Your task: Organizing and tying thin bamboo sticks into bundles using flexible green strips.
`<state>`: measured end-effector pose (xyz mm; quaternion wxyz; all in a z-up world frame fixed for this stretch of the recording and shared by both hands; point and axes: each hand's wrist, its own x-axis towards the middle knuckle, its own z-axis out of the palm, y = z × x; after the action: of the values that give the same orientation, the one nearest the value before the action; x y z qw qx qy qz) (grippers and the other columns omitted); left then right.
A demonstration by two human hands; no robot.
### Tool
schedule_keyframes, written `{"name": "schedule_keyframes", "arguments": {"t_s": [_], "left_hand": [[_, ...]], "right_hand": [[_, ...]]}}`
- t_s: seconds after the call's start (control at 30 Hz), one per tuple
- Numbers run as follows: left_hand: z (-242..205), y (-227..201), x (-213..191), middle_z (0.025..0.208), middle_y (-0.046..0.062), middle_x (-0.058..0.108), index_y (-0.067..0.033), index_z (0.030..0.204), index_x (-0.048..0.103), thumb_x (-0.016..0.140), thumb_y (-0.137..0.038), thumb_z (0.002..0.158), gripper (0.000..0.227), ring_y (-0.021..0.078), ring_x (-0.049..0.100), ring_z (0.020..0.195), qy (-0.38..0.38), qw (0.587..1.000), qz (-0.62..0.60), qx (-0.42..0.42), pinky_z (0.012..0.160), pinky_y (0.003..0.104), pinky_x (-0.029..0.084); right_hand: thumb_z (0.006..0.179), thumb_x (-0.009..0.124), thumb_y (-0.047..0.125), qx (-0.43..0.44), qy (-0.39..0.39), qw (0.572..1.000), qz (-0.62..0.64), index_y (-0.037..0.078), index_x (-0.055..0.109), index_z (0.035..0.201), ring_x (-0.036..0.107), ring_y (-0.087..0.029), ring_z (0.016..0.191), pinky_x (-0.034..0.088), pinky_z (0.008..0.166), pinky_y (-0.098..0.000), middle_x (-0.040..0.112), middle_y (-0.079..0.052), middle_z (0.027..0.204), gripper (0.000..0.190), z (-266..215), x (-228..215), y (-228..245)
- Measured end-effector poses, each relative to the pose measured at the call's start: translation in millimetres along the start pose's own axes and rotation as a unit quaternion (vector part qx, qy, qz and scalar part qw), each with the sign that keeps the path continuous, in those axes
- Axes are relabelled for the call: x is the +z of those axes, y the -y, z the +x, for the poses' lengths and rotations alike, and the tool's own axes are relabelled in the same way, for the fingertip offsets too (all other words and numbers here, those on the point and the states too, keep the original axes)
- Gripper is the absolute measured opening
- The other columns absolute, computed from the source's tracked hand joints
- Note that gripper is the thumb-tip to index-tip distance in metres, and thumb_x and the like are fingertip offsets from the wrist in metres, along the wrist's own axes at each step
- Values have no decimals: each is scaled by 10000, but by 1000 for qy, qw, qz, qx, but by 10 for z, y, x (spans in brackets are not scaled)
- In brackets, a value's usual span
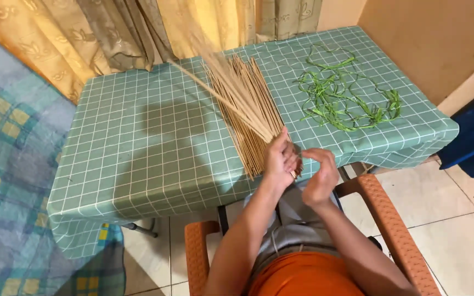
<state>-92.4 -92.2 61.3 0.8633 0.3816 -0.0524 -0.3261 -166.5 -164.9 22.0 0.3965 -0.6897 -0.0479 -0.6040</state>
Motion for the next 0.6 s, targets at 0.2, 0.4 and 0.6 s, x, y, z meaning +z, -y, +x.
{"name": "schedule_keyframes", "arguments": {"t_s": [0.2,0.4,0.6], "left_hand": [[-119,166,93,448,-37,307,-174,598,475,713,-412,950,487,65,283,326,-48,998,25,17,321,205,227],[136,355,-294,594,-26,425,-162,740,458,706,-266,929,329,86,401,468,-103,994,-21,32,426,252,293],[350,1012,-611,486,0,415,-90,832,569,483,-181,1040,243,114,373,277,-100,991,92,0,215,262,299]], "right_hand": [[1122,251,459,33,1,999,15,0,722,998,597,-258,881,482,857,-345,626,-112,933,670,-16,166,-6],[947,748,180,70,153,981,-99,39,660,1205,662,-392,973,484,910,-478,646,-128,970,307,258,202,239],[837,850,57,157,195,968,-28,-100,348,1499,579,-573,1161,458,999,-652,529,-345,1201,845,932,616,466]]}}
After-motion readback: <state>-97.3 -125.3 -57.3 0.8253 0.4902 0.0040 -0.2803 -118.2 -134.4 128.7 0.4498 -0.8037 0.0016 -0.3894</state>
